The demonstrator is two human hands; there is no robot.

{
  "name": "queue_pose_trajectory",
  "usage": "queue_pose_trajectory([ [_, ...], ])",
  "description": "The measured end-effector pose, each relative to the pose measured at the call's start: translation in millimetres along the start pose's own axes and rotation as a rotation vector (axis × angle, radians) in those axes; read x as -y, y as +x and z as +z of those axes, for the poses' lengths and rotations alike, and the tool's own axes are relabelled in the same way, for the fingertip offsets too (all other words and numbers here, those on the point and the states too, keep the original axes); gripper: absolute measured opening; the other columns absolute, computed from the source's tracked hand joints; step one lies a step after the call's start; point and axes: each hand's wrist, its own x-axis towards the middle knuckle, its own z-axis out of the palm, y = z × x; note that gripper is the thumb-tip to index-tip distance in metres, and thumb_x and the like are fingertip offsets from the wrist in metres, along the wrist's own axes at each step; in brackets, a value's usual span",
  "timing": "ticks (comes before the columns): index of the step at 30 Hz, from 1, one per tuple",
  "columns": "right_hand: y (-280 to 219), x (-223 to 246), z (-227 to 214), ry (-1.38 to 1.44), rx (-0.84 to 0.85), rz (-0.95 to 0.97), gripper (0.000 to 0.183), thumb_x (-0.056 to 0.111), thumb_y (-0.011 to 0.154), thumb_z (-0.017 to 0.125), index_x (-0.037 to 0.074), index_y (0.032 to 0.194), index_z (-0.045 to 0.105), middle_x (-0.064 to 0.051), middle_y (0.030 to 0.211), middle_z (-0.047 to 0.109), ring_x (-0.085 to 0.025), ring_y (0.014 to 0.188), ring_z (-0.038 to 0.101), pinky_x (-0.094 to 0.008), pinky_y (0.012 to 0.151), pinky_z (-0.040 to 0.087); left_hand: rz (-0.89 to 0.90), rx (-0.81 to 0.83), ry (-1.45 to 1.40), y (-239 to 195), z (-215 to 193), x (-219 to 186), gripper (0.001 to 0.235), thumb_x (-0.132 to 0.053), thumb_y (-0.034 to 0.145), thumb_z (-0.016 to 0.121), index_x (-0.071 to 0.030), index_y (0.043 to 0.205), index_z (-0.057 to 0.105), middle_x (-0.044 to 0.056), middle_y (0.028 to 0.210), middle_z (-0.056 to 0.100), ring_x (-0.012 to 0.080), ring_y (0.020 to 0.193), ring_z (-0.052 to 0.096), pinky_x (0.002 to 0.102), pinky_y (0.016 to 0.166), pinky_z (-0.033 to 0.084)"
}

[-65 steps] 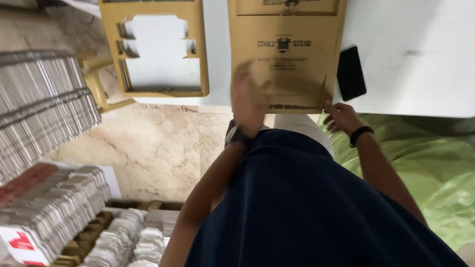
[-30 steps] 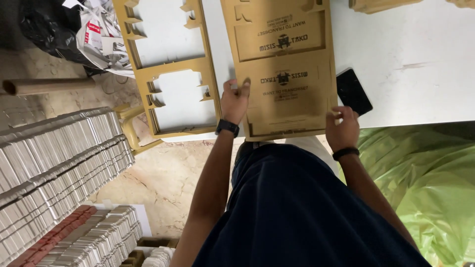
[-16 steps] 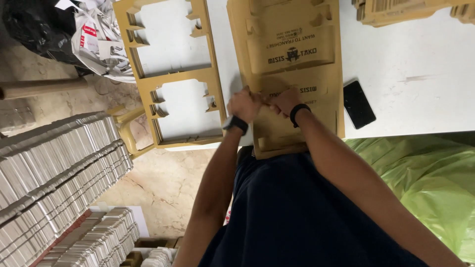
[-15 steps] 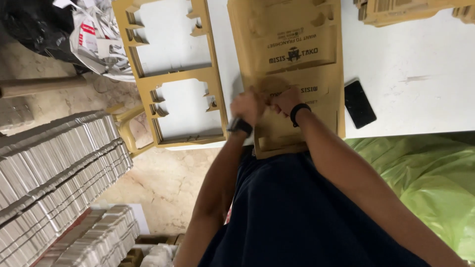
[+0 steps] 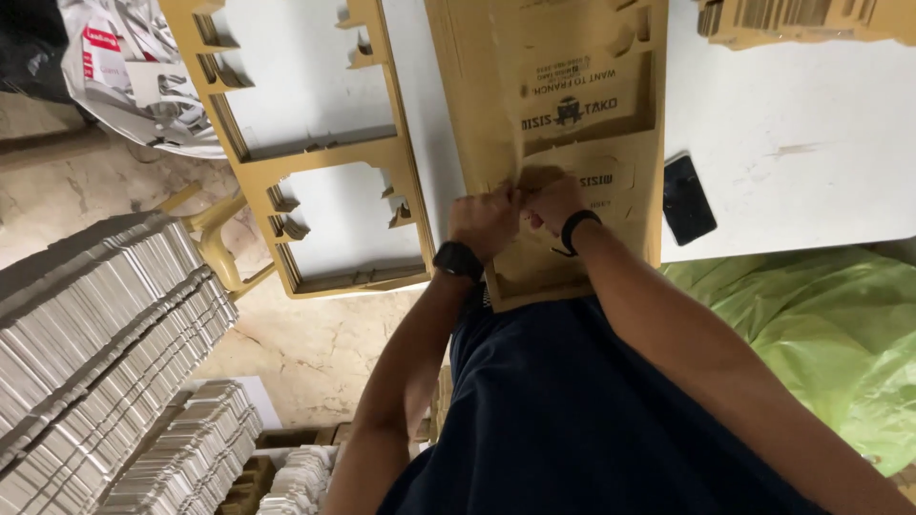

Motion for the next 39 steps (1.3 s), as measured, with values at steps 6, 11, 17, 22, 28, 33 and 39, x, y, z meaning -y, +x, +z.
queue_pose_trajectory([
  [6, 2.3, 2.5, 7.7, 0.081, -0.002, -0.078, 0.031, 0.005, 0.081, 0.077, 0.004, 0.055, 0.062, -0.017, 0.048, 0.061, -0.022, 0.032, 0.056, -0.032, 0.023, 0.036, 0.323, -0.451, 0.293, -23.9, -36.4, -14.3, 0.024, -0.019, 0.085, 0.053, -0.019, 0.061, 0.053, 0.0, 0.052, 0.041, 0.021, 0.042, 0.05, 0.037, 0.04, 0.036],
  [11, -31.0, 21.8, -12.1, 0.063, 0.033, -0.137, 0.054, 0.049, 0.087, 0.081, 0.008, 0.056, 0.066, -0.012, 0.051, 0.063, -0.015, 0.035, 0.05, -0.03, 0.028, 0.037, -0.36, 0.265, -0.432, -29.0, -29.4, 21.7, 0.046, -0.048, 0.1, 0.053, -0.004, 0.115, 0.057, 0.019, 0.1, 0.071, 0.0411, 0.099, 0.072, 0.054, 0.085, 0.056],
  [17, -101.3, 71.3, -23.4, -0.435, 0.184, -0.134, 0.044, 0.05, 0.08, 0.075, 0.013, 0.057, 0.068, -0.007, 0.053, 0.066, -0.016, 0.042, 0.056, -0.034, 0.038, 0.047, -0.383, 0.222, -0.492, -46.6, 8.3, 29.6, 0.033, -0.04, 0.096, 0.061, -0.009, 0.102, 0.055, 0.019, 0.093, 0.072, 0.0448, 0.095, 0.072, 0.056, 0.081, 0.055],
  [22, -101.2, 79.6, -24.8, -0.25, 0.193, -0.095, 0.042, 0.023, 0.092, 0.068, 0.01, 0.053, 0.06, -0.006, 0.046, 0.057, -0.009, 0.035, 0.049, -0.021, 0.035, 0.04, -0.246, 0.159, 0.003, -50.0, -1.6, -13.6, 0.033, -0.019, 0.092, 0.054, -0.006, 0.122, 0.051, 0.009, 0.085, 0.066, 0.037, 0.077, 0.076, 0.047, 0.069, 0.062],
  [28, -63.7, 46.9, -18.2, -0.164, 0.195, -0.095, 0.041, 0.041, 0.088, 0.076, 0.012, 0.06, 0.071, -0.007, 0.048, 0.064, -0.014, 0.037, 0.059, -0.025, 0.033, 0.047, -0.215, -0.095, 0.209, -52.1, 10.1, -34.5, 0.009, -0.012, 0.09, 0.047, -0.01, 0.097, 0.053, 0.003, 0.076, 0.063, 0.0311, 0.058, 0.073, 0.04, 0.053, 0.06],
  [33, -96.2, 72.0, -27.8, -0.225, 0.202, -0.16, 0.046, 0.047, 0.08, 0.079, 0.008, 0.059, 0.067, -0.01, 0.054, 0.064, -0.016, 0.044, 0.058, -0.03, 0.041, 0.046, -0.515, 0.231, -0.26, -56.4, 18.2, 8.4, 0.031, -0.038, 0.093, 0.055, -0.01, 0.105, 0.058, 0.015, 0.092, 0.071, 0.0419, 0.091, 0.074, 0.053, 0.076, 0.06],
  [39, -80.6, 59.5, -19.7, -0.286, 0.135, -0.167, 0.04, 0.043, 0.081, 0.074, 0.009, 0.062, 0.069, -0.01, 0.055, 0.064, -0.021, 0.047, 0.061, -0.035, 0.044, 0.049, -0.357, 0.243, 0.098, -50.6, 9.7, -54.5, 0.029, -0.021, 0.09, 0.055, -0.002, 0.112, 0.053, 0.015, 0.09, 0.07, 0.04, 0.083, 0.076, 0.05, 0.073, 0.063],
])
